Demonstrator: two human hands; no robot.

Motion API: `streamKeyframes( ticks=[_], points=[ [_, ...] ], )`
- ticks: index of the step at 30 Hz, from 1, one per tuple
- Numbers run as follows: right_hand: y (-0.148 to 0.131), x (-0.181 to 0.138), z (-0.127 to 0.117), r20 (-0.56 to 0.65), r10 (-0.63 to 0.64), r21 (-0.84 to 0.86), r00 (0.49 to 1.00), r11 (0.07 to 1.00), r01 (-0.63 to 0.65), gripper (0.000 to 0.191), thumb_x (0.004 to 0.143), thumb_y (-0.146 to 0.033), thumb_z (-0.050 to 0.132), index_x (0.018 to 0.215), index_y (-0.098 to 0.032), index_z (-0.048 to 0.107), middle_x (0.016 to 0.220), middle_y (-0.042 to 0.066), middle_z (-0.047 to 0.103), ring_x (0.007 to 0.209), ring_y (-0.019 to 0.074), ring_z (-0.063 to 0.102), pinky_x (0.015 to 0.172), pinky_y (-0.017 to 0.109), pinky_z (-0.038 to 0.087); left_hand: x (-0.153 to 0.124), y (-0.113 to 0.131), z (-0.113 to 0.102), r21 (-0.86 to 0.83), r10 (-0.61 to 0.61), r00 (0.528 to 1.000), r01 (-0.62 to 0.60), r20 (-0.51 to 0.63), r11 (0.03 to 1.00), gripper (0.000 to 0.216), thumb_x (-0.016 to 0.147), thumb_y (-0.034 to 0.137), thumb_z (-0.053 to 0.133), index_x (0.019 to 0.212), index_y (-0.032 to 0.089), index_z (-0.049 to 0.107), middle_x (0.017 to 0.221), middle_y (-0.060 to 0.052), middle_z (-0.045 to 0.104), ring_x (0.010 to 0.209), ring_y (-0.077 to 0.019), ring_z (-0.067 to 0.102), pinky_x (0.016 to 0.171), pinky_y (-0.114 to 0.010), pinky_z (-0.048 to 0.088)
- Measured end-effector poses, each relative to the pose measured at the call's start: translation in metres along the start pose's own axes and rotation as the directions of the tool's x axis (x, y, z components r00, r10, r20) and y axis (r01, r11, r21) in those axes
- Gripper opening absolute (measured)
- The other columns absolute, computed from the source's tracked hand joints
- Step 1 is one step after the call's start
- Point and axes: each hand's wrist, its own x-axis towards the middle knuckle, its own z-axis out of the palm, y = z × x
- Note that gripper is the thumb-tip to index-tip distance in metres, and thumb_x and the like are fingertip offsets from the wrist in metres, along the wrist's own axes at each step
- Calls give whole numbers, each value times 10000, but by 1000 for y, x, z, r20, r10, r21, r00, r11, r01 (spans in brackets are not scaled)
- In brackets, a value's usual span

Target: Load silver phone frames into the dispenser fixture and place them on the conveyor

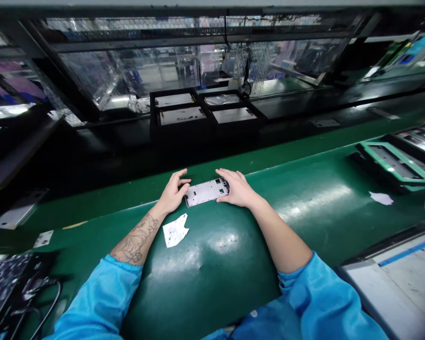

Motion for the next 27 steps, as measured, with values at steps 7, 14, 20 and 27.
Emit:
streamKeyframes(
  ticks=[7,14,20,27],
  points=[
    [2,1,0,-136,155,13,979,988,-155,723,831,-200,716,1500,-270,449,1428,116,548,1173,295,618,1035,510,443,-8,4,0,-144,58,996,-47,70,988,563,893,478,664,1363,209,507,1297,-154,638,771,-200,749,917,-451,607],
    [-33,-3,10,-96,105,-63,990,992,-111,794,853,-563,730,1519,-238,447,1455,159,548,1264,386,532,1057,557,382,5,-7,-5,-143,-47,945,0,-324,990,365,933,470,598,1172,196,585,978,-33,651,583,-109,655,601,-260,533],
    [-54,-3,12,84,24,-148,996,989,-11,957,746,-483,865,1554,-249,409,1368,147,630,1197,389,559,974,517,415,16,-13,-10,-200,-154,874,67,-461,978,366,909,484,550,1131,193,567,906,-9,615,537,-87,598,523,-224,478],
    [-41,-80,-36,-35,177,-199,984,963,-181,1007,634,-401,888,1521,-176,465,1173,162,705,1070,363,627,984,493,403,7,2,-8,-203,-227,895,157,-384,966,458,821,525,575,1146,205,533,890,-2,620,546,-117,609,530,-255,509]
  ],
)
